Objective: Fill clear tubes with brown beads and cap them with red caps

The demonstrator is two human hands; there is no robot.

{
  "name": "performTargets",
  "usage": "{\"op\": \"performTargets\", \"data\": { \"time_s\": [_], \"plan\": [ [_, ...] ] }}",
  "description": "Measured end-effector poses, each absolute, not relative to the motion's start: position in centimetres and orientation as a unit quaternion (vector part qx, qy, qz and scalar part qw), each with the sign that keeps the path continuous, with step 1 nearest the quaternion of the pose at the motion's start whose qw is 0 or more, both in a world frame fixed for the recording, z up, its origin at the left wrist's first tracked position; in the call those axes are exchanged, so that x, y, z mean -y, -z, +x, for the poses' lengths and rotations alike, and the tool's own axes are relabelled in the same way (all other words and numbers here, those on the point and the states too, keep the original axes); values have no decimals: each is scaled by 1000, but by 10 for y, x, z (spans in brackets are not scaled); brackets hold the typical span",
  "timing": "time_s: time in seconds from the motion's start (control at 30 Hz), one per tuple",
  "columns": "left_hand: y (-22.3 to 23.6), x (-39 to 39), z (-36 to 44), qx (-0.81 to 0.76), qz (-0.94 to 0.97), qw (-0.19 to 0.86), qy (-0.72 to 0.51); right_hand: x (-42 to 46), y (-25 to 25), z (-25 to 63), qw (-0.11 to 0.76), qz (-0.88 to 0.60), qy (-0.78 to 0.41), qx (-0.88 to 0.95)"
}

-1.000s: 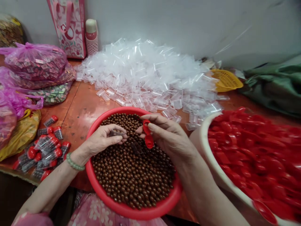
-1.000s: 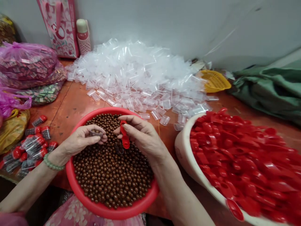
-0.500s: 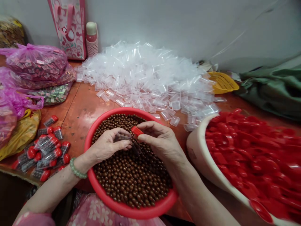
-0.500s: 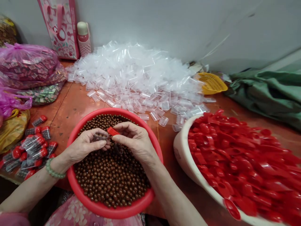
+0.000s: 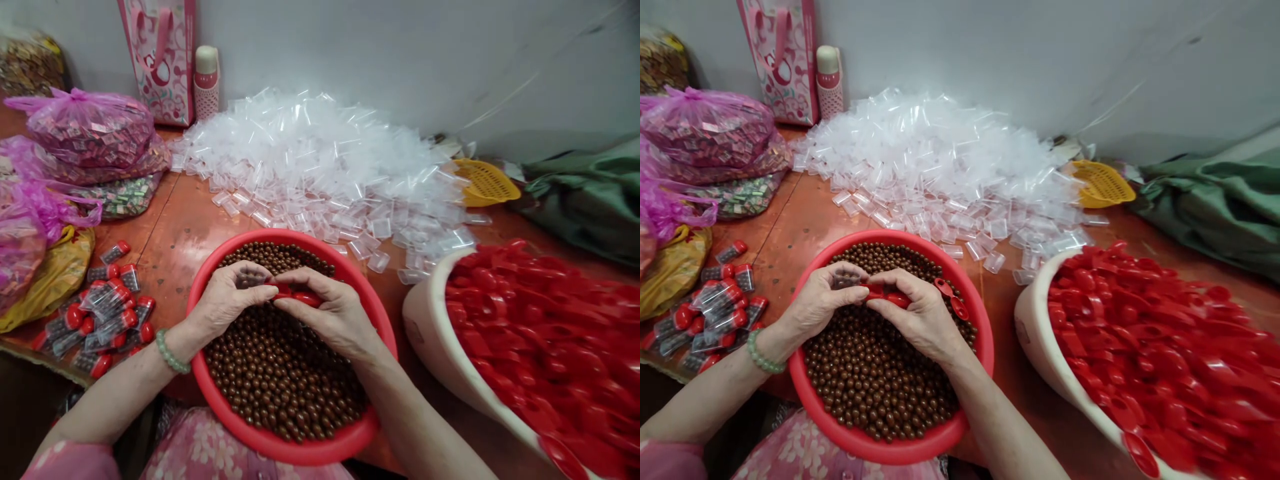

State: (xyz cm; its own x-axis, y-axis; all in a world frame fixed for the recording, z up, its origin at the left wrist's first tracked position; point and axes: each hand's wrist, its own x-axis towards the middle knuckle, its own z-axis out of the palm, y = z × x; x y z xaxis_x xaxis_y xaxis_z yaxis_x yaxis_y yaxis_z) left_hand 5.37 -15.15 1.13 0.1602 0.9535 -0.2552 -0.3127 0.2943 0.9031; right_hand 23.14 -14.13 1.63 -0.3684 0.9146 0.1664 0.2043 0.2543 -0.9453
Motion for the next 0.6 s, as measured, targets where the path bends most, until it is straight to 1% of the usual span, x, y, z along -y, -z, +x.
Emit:
{"op": "performTargets", "data": {
  "time_s": [0.1, 0.17, 0.43, 0.5, 0.6],
  "plan": [
    [-8, 151, 54, -425, 318, 701, -476, 142, -13, 228, 419, -434, -425, 675],
    [-7, 150, 54, -408, 291, 720, -480, 142, -12, 227, 427, -445, -383, 688],
    [-8, 146, 46, -389, 197, 763, -477, 142, -9, 239, 385, -384, -142, 827],
    [-7, 145, 43, -377, 185, 778, -468, 142, -7, 242, 374, -380, -115, 838],
    [-5, 145, 41, -363, 179, 799, -445, 143, -5, 239, 381, -362, -109, 844]
  ]
}}
